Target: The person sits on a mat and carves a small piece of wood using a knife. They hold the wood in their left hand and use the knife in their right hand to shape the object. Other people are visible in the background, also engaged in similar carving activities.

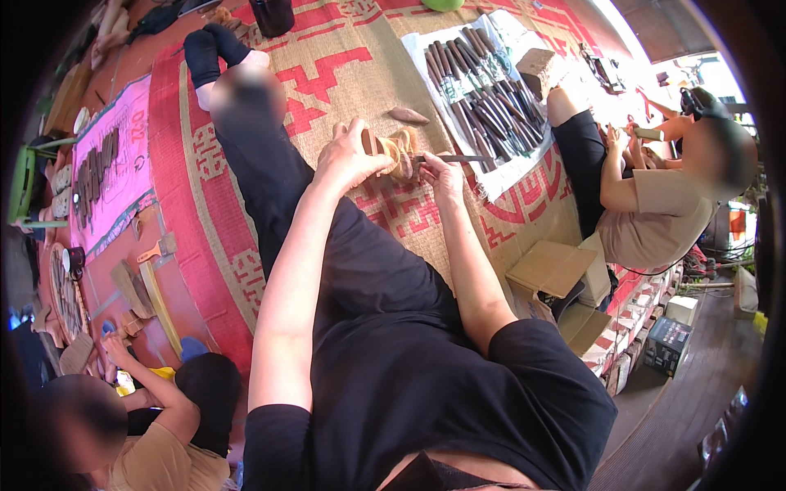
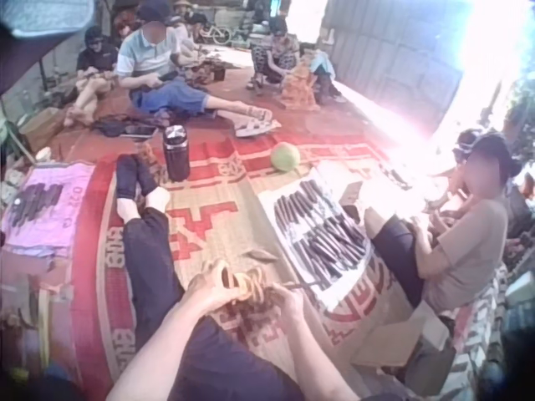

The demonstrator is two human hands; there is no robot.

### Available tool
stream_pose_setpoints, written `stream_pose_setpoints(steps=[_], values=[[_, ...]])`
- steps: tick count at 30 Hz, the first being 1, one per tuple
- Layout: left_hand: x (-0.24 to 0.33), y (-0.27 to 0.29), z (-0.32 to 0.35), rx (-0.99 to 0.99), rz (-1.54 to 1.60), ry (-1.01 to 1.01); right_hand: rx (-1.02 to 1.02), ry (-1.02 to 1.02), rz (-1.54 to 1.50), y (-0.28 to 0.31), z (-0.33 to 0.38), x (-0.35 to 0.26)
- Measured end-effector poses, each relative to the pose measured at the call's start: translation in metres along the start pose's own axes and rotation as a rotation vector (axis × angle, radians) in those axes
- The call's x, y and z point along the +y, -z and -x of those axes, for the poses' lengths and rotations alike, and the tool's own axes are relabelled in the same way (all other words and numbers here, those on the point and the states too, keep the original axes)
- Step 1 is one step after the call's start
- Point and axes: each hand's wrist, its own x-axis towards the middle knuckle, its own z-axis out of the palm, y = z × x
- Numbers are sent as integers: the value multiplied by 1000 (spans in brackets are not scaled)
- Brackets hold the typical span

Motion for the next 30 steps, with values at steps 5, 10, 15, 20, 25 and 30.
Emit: stream_pose_setpoints(steps=[5,10,15,20,25,30], values=[[1,-1,1,5,-3,24,70,-29,-79,4,-6,2],[0,-3,0,13,9,-6,81,2,-91,14,-11,-5],[0,-2,0,28,13,-2,-28,9,36,0,0,0],[-1,0,4,25,-2,6,158,-14,-106,8,-7,4],[1,-3,-1,58,15,-21,48,56,-66,14,-1,-8],[-12,-15,-10,76,74,-99,27,32,164,1,3,9]])
